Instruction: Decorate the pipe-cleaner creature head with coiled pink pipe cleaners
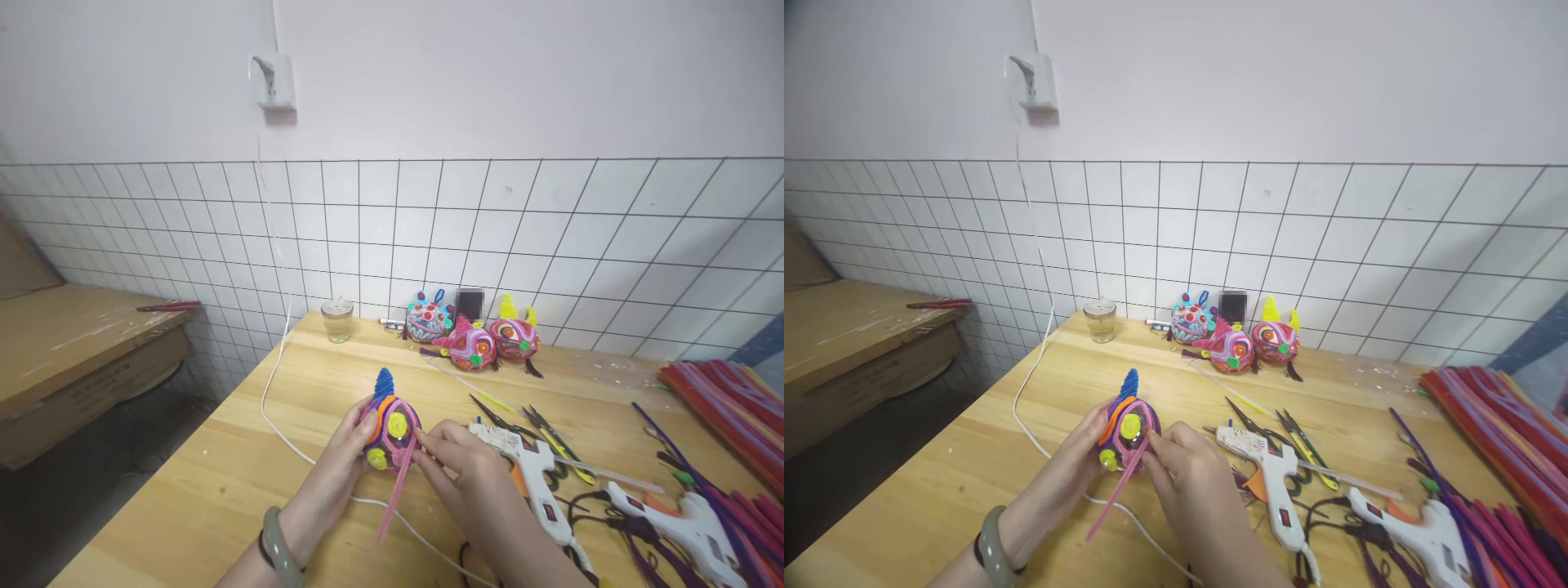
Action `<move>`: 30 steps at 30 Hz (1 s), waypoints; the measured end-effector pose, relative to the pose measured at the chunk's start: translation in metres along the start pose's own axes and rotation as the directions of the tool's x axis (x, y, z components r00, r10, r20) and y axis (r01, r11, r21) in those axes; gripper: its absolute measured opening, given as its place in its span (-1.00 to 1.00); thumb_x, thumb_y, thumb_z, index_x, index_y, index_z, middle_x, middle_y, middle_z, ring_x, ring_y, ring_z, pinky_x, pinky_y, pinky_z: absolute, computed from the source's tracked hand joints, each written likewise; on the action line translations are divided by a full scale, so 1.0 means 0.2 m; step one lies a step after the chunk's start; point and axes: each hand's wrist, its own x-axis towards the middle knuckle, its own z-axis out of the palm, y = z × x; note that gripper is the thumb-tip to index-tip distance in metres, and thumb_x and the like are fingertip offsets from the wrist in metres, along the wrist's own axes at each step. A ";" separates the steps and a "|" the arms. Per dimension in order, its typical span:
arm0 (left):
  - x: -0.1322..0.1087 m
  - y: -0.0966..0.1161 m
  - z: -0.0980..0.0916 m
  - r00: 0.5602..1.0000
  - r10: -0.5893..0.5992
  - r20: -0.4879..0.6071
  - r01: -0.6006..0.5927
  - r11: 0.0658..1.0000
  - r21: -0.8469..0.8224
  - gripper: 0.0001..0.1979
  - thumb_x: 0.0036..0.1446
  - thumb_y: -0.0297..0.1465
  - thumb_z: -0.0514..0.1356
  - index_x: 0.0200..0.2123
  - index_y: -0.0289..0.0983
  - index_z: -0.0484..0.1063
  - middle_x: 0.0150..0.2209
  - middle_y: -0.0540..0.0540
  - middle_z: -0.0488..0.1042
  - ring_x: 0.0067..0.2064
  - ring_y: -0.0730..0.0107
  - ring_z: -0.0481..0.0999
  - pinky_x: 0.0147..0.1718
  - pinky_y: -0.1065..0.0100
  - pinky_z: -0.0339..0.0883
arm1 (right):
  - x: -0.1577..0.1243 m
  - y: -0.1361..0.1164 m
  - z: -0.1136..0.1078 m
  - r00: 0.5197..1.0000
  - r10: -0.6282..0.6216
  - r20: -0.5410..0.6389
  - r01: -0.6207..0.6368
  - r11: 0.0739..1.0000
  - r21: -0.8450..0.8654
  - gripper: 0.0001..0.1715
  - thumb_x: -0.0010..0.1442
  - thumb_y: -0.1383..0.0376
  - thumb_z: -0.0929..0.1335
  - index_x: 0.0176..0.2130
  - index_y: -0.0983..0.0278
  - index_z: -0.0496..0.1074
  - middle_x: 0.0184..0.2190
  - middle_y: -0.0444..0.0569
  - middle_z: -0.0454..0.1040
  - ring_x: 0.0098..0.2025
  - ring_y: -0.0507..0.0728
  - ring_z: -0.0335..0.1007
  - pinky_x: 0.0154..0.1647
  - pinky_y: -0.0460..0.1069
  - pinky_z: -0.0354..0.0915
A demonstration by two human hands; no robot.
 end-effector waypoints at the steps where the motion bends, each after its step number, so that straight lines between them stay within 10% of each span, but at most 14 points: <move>1: 0.00 0.00 0.00 1.000 0.004 -0.003 -0.004 1.000 -0.007 -0.56 0.13 -0.19 0.14 0.04 -0.26 0.32 -0.03 -0.26 0.47 -0.03 0.06 0.44 -0.07 0.09 0.29 | 0.00 0.00 0.00 1.000 0.004 -0.001 -0.004 1.000 -0.001 -0.77 0.22 0.37 0.27 -0.31 0.22 0.52 -0.48 -0.06 0.43 -0.47 0.07 0.35 -0.46 -0.09 0.24; 30: 0.00 -0.04 -0.02 1.000 0.010 -0.019 -0.009 0.998 0.064 -0.21 -0.23 -0.34 0.44 0.09 -0.21 0.20 0.03 -0.25 0.42 0.05 0.01 0.38 0.00 0.12 0.25 | 0.01 -0.04 -0.02 0.999 0.038 -0.029 -0.037 0.999 0.040 -0.72 0.18 0.38 0.27 -0.19 0.27 0.55 -0.47 -0.01 0.48 -0.44 0.10 0.37 -0.43 -0.05 0.25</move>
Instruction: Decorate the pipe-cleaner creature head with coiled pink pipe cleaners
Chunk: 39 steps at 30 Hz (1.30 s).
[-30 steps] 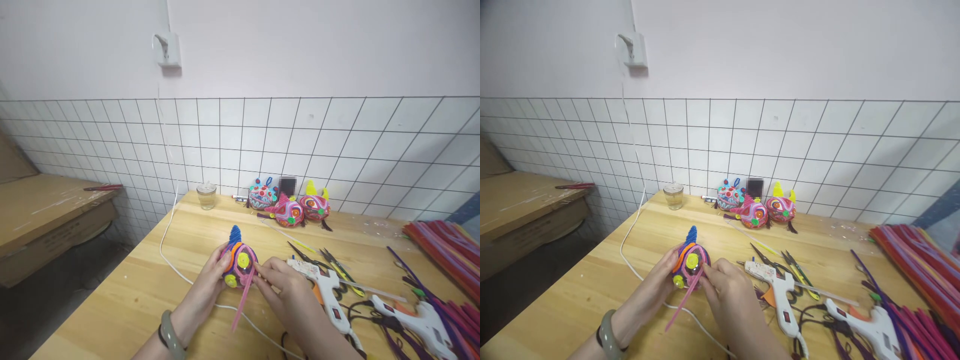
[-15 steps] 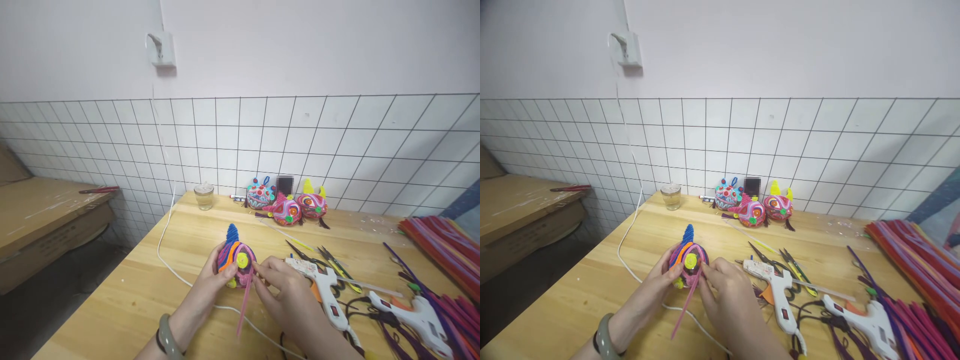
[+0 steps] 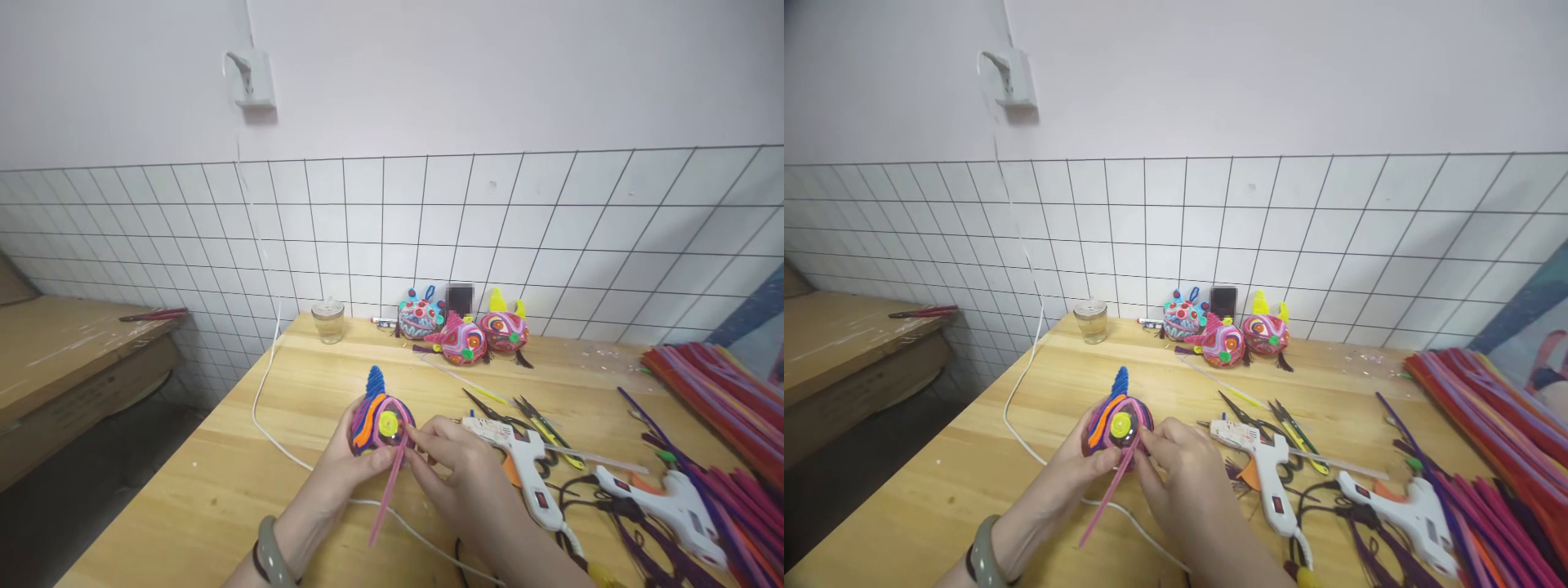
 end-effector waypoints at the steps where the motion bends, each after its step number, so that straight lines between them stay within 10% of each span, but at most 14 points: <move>1: 0.00 0.00 0.01 1.000 -0.004 0.002 0.004 1.000 0.002 -0.22 -0.23 -0.35 0.43 0.10 -0.21 0.20 0.02 -0.25 0.42 0.06 0.01 0.38 0.00 0.13 0.25 | 0.00 0.00 0.00 1.000 0.003 -0.004 -0.003 1.000 -0.003 -0.73 0.18 0.38 0.27 -0.21 0.27 0.55 -0.47 -0.02 0.48 -0.44 0.10 0.37 -0.43 -0.05 0.25; 39: -0.03 0.03 0.06 0.992 -0.124 -0.019 0.123 0.992 -0.025 -0.45 -0.21 -0.48 0.41 -0.07 -0.22 0.41 -0.15 -0.19 0.53 -0.13 0.13 0.49 -0.14 0.19 0.34 | -0.01 0.00 0.03 0.999 -0.017 -0.027 0.014 0.994 -0.104 -0.79 0.08 0.47 0.35 -0.28 0.25 0.54 -0.49 -0.07 0.48 -0.44 0.08 0.38 -0.38 -0.06 0.22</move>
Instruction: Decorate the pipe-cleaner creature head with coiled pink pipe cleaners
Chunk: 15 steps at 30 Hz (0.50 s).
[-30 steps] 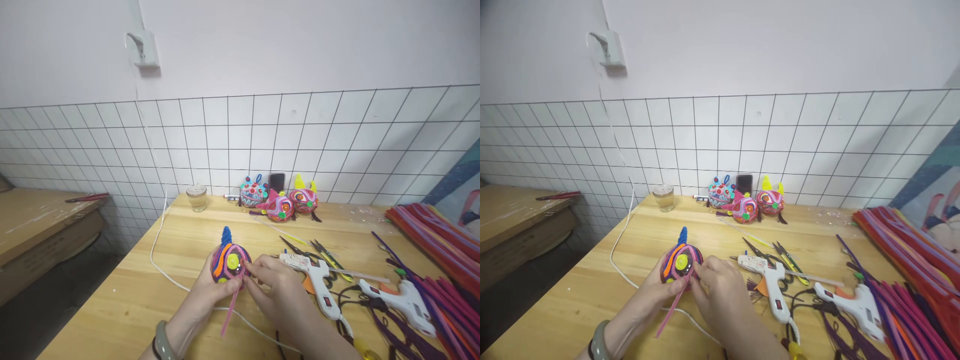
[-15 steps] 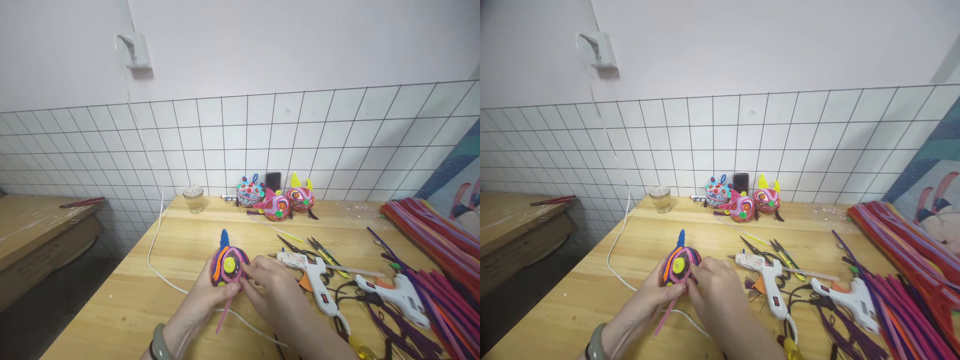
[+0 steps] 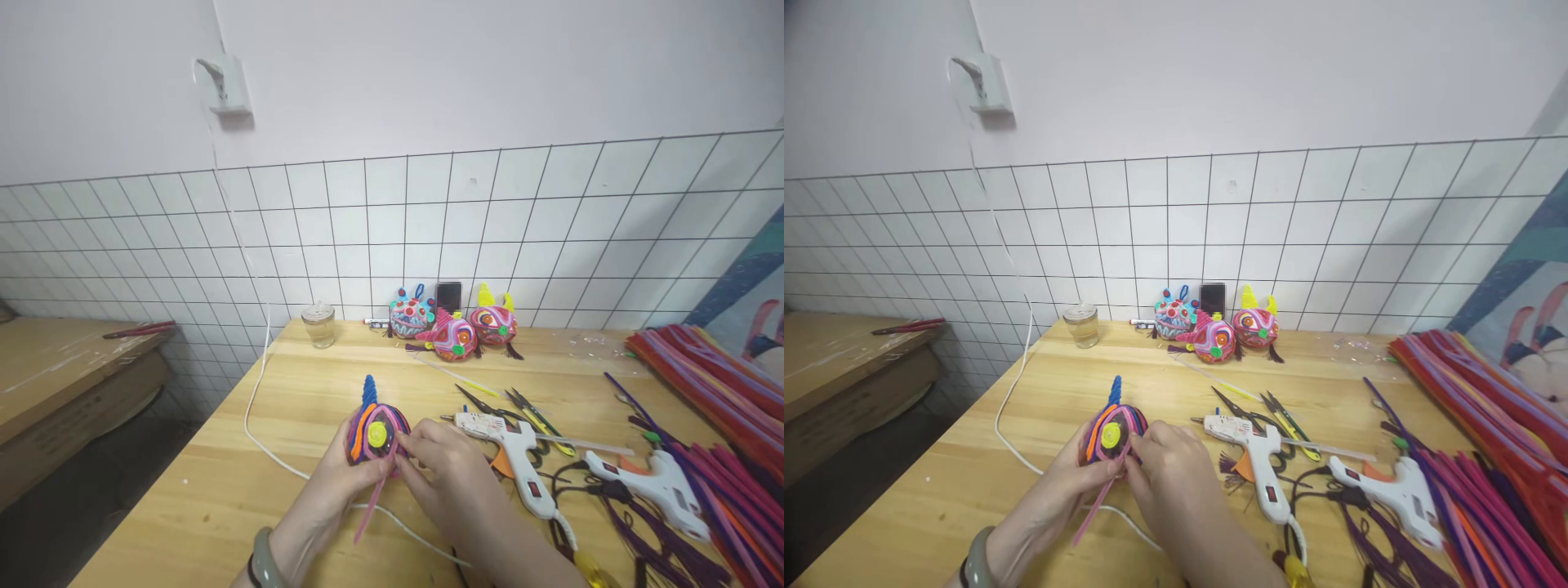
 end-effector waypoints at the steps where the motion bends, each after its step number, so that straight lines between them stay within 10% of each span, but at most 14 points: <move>1: 0.00 0.00 0.00 1.000 -0.010 -0.004 0.010 1.000 -0.012 -0.46 -0.20 -0.49 0.40 -0.07 -0.21 0.41 -0.15 -0.18 0.53 -0.14 0.15 0.49 -0.14 0.20 0.34 | 0.00 0.00 0.00 1.000 0.001 0.003 -0.001 1.000 -0.002 -0.80 0.09 0.46 0.36 -0.28 0.25 0.54 -0.49 -0.07 0.48 -0.44 0.08 0.38 -0.39 -0.06 0.22; 15: 0.00 0.01 -0.03 0.999 0.018 0.034 -0.012 0.981 -0.193 -0.61 0.00 -0.52 0.22 -0.05 -0.20 0.37 -0.15 -0.12 0.49 -0.18 0.26 0.46 -0.18 0.23 0.32 | 0.01 -0.02 -0.05 0.995 0.003 0.098 0.001 0.999 -0.037 -0.77 0.16 0.49 0.27 -0.36 0.27 0.50 -0.51 -0.09 0.42 -0.46 0.05 0.32 -0.43 -0.08 0.16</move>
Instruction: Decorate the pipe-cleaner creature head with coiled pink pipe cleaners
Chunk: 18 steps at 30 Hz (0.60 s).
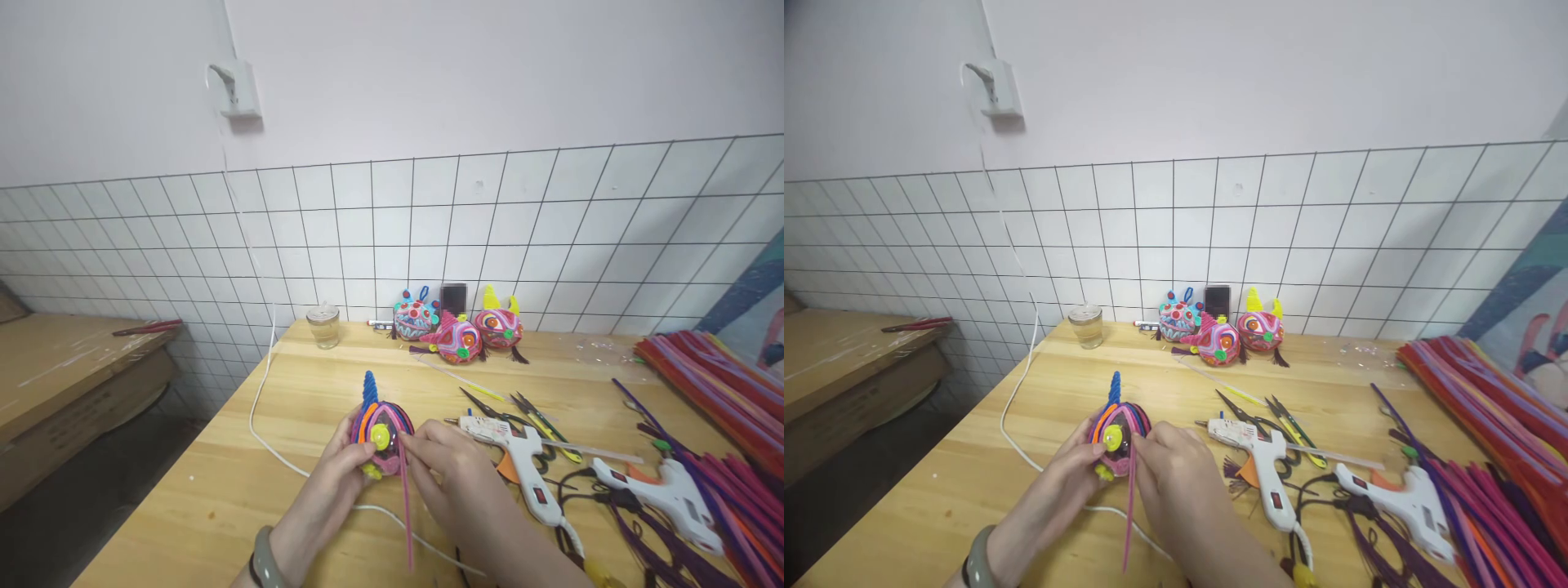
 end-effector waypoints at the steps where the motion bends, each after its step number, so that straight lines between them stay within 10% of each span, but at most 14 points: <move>1: 0.00 0.00 0.00 1.000 0.006 0.001 -0.006 1.000 -0.013 -0.63 0.01 -0.50 0.21 -0.06 -0.21 0.37 -0.14 -0.13 0.49 -0.17 0.25 0.46 -0.19 0.23 0.32 | 0.00 0.00 0.00 1.000 0.000 -0.002 0.000 1.000 -0.008 -0.77 0.15 0.49 0.28 -0.37 0.27 0.50 -0.51 -0.09 0.42 -0.46 0.05 0.32 -0.43 -0.08 0.15; 18: 0.01 0.00 0.02 0.959 0.175 -0.223 -0.157 0.983 0.096 -0.78 -0.10 -0.43 0.33 -0.34 -0.28 0.39 -0.41 -0.01 0.47 -0.37 0.41 0.45 -0.34 0.39 0.33 | -0.01 -0.03 0.06 0.992 -0.073 -0.105 0.091 0.980 0.179 -0.84 0.19 0.44 0.30 -0.34 0.25 0.47 -0.42 -0.05 0.47 -0.38 0.10 0.39 -0.35 -0.03 0.27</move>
